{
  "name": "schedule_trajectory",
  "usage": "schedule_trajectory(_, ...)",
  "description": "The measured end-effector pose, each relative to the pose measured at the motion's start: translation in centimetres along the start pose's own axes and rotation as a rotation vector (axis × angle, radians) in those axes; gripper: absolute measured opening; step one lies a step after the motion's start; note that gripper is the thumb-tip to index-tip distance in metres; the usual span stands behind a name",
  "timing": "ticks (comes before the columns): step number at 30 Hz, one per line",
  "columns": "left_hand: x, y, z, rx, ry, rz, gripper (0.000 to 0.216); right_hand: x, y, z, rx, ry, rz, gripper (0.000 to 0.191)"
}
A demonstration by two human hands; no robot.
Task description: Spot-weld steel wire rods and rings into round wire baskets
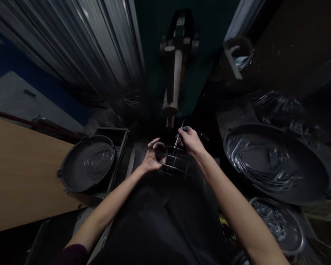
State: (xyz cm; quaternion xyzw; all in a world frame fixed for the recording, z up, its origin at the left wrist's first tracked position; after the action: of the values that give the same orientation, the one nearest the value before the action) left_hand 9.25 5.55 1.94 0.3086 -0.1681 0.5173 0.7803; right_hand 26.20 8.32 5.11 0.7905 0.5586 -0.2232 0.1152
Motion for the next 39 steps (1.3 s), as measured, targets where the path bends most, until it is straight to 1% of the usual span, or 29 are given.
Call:
schedule_trajectory(4,2.1,0.5,0.2,-0.047,-0.099,0.024,0.084,0.5,-0.4,-1.5,-0.006,0.045,-0.011,0.02)
schedule_trajectory(8,3.1,1.0,-0.2,-0.038,-0.129,0.034,0.086,1.4,-0.9,-2.1,0.014,0.132,-0.047,0.032)
schedule_trajectory(12,3.9,1.8,-0.8,0.006,-0.142,0.053,0.088,2.3,-1.6,-2.6,0.006,0.18,-0.073,0.038)
schedule_trajectory(15,4.5,2.0,-1.2,0.02,-0.139,0.039,0.087,2.6,-1.9,-3.1,-0.022,0.205,-0.051,0.037)
schedule_trajectory(17,4.8,2.1,-1.5,0.008,-0.128,0.034,0.086,2.6,-2.0,-3.4,-0.084,0.2,-0.022,0.034)
schedule_trajectory(21,5.2,2.3,-2.0,-0.017,-0.07,0.03,0.083,2.6,-2.1,-3.8,-0.197,0.194,0.02,0.028)
schedule_trajectory(24,5.5,2.4,-2.1,0.007,-0.049,0.015,0.078,2.7,-2.0,-4.0,-0.201,0.205,0.039,0.026)
schedule_trajectory(27,5.9,2.4,-2.2,0.02,-0.061,-0.001,0.082,3.1,-2.1,-4.0,-0.164,0.213,0.056,0.028)
schedule_trajectory(30,6.3,2.5,-2.6,0.01,-0.099,0.016,0.089,3.7,-2.4,-4.1,-0.119,0.24,0.034,0.031)
schedule_trajectory(33,6.7,2.5,-3.1,0.01,-0.13,0.018,0.089,4.5,-2.7,-4.2,-0.119,0.261,-0.003,0.033)
schedule_trajectory(37,7.1,2.5,-3.8,0.011,-0.111,0.004,0.089,5.3,-2.7,-4.2,-0.109,0.262,-0.023,0.036)
schedule_trajectory(39,7.2,2.4,-3.8,-0.005,-0.123,0.004,0.089,5.5,-2.8,-4.0,-0.115,0.245,-0.061,0.037)
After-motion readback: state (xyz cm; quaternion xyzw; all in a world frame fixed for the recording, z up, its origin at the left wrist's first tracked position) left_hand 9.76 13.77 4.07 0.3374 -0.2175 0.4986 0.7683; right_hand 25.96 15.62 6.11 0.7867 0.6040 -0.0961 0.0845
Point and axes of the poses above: each hand's wrist, its own x-axis towards the middle knuckle, its own y-axis out of the back of the hand, z = x × y, the point moved 6 cm from there along x, towards the middle knuckle, and after that the axes turned 9 degrees about -y, right-handed, at the moved point
